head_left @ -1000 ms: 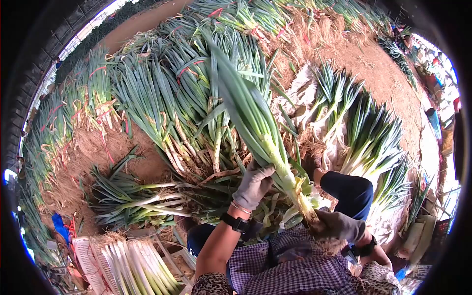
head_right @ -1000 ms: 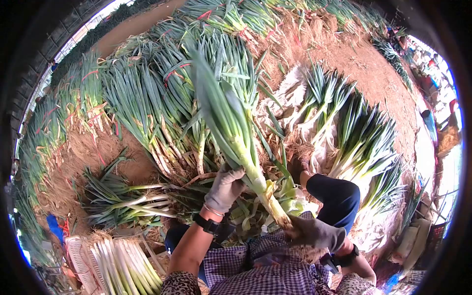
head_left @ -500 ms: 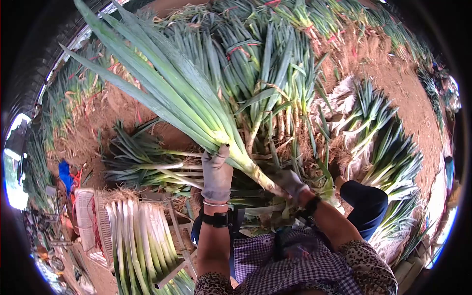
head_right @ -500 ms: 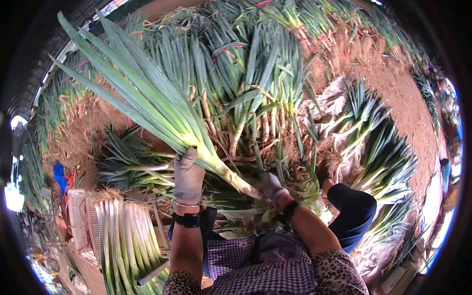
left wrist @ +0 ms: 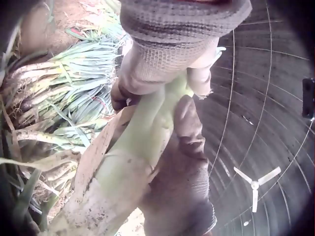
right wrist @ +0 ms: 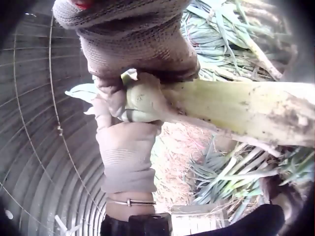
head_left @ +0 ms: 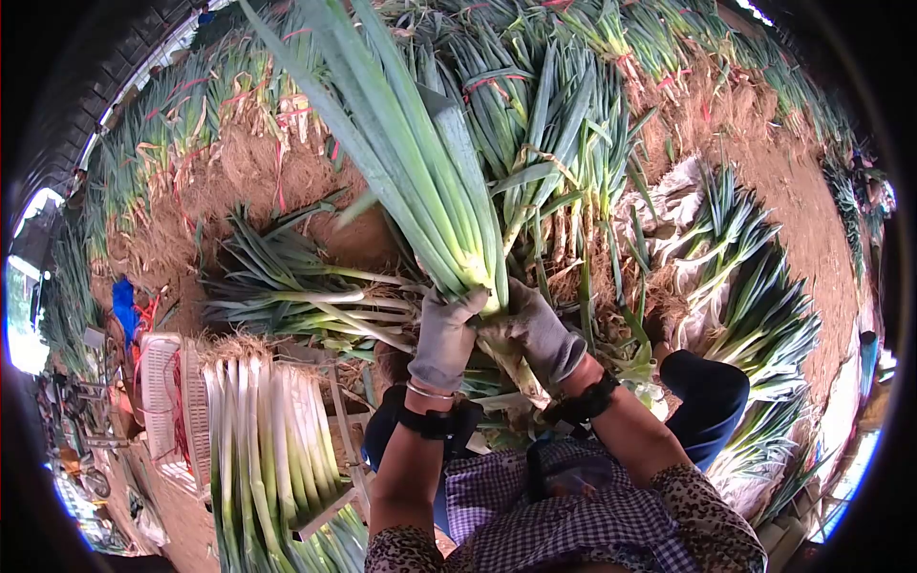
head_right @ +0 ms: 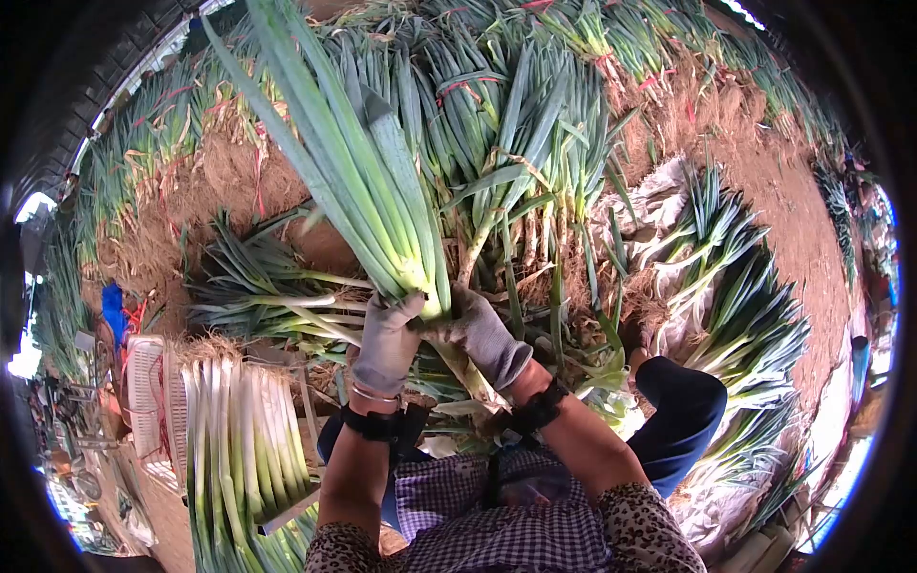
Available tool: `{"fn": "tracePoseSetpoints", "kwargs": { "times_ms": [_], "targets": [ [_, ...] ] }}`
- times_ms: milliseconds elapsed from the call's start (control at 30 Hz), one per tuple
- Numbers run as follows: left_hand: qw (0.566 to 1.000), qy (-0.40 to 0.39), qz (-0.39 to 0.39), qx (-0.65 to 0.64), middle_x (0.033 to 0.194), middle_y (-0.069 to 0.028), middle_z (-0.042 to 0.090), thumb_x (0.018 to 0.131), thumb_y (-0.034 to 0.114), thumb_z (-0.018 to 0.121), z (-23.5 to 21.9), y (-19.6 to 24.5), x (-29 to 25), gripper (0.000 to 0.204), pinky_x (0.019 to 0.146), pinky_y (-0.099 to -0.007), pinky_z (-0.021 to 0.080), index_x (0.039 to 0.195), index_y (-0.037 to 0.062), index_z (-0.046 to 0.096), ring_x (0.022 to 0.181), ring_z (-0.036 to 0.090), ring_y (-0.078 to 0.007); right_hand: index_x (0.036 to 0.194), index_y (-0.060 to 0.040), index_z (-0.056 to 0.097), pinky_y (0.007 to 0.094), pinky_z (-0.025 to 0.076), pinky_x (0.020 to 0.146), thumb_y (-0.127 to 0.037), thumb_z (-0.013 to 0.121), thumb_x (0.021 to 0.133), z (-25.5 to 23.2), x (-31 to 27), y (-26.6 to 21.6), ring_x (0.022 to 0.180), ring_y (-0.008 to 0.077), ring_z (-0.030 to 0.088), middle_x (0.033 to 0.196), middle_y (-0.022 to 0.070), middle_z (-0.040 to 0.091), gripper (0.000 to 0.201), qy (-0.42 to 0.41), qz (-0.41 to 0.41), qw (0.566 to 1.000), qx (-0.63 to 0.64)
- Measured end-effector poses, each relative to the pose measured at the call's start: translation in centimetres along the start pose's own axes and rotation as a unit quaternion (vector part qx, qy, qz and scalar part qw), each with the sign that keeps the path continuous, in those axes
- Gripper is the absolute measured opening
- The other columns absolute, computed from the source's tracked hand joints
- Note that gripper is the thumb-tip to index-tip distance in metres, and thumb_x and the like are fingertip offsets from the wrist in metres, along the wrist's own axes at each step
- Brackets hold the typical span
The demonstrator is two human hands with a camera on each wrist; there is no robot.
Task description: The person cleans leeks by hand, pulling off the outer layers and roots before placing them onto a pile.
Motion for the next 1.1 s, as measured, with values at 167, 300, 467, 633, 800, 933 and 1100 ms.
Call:
{"fn": "tracePoseSetpoints", "kwargs": {
  "times_ms": [167,300,467,633,800,933,1100],
  "targets": [
    [0.997,0.021,0.038,0.064,0.098,-0.0019,0.066,0.082,0.001,0.069,-0.9,0.3,-0.2,0.028,0.076,-0.0271,0.051,0.110,0.0007,0.064,0.085,0.062,-0.0122,0.125,0.0006,0.053,0.0294,0.050,0.093,0.010,0.070,0.075,0.8,-0.9,-0.6,0.104,0.0162,0.061,0.117,0.0061,0.063,0.054,0.033,-0.017,0.994,0.100],
    [0.994,0.093,0.049,-0.012,0.093,-0.0025,0.067,0.080,-0.001,0.070,-2.5,-0.9,-0.1,0.023,0.072,-0.0262,0.051,0.103,-0.0011,0.067,0.079,0.062,-0.0122,0.118,0.0002,0.056,0.0294,0.054,0.084,0.013,0.069,0.074,0.9,-1.3,-1.3,0.094,0.0157,0.064,0.104,0.0072,0.067,0.048,0.089,-0.025,0.995,0.039],
    [0.987,0.129,0.074,0.062,0.089,-0.0026,0.068,0.078,-0.002,0.072,-2.2,-1.2,-1.7,0.022,0.072,-0.0252,0.050,0.100,-0.0023,0.069,0.077,0.062,-0.0107,0.109,0.0008,0.059,0.0265,0.054,0.080,0.006,0.073,0.078,-0.6,-4.5,-0.1,0.086,0.0109,0.063,0.099,0.0059,0.068,0.034,0.108,0.030,0.993,-0.048],
    [0.990,0.120,0.043,0.062,0.091,-0.0029,0.069,0.080,0.001,0.074,-1.1,-3.2,-2.0,0.019,0.075,-0.0253,0.050,0.098,-0.0025,0.070,0.079,0.062,-0.0106,0.116,-0.0015,0.058,0.0266,0.051,0.087,0.009,0.071,0.077,-1.6,-7.0,-0.3,0.098,0.0119,0.062,0.111,0.0056,0.065,0.042,0.120,0.032,0.989,-0.077],
    [0.998,0.046,0.051,0.009,0.101,-0.0032,0.067,0.083,0.007,0.073,-0.3,-2.4,-1.1,0.034,0.083,-0.0287,0.050,0.114,-0.0014,0.063,0.089,0.062,-0.0129,0.110,-0.0011,0.059,0.0266,0.052,0.079,0.009,0.070,0.078,-2.3,-6.3,-1.4,0.088,0.0105,0.062,0.100,0.0041,0.067,0.036,0.155,-0.048,0.977,-0.135],
    [0.964,-0.103,-0.022,-0.242,0.119,-0.0095,0.061,0.090,0.024,0.066,3.0,0.8,-0.6,0.042,0.096,-0.0375,0.047,0.124,0.0014,0.056,0.107,0.060,-0.0213,0.111,0.0005,0.061,0.0259,0.050,0.079,-0.007,0.076,0.079,-2.8,-4.8,-3.4,0.087,0.0112,0.062,0.096,0.0024,0.067,0.036,0.084,-0.007,0.996,-0.023],
    [0.953,-0.167,-0.057,-0.246,0.121,-0.0117,0.061,0.092,0.018,0.062,1.3,-2.3,0.7,0.039,0.099,-0.0417,0.046,0.126,0.0007,0.054,0.111,0.059,-0.0246,0.121,0.0016,0.058,0.0284,0.048,0.089,-0.014,0.072,0.084,-3.6,-3.4,-3.6,0.094,0.0151,0.062,0.106,0.0062,0.066,0.042,0.061,-0.034,0.998,-0.006]
  ]
}}
Point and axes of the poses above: each hand's wrist, its own x-axis towards the middle knuckle, its own z-axis out of the palm, y = z × x, the point moved 9 cm from there along x, towards the middle knuckle
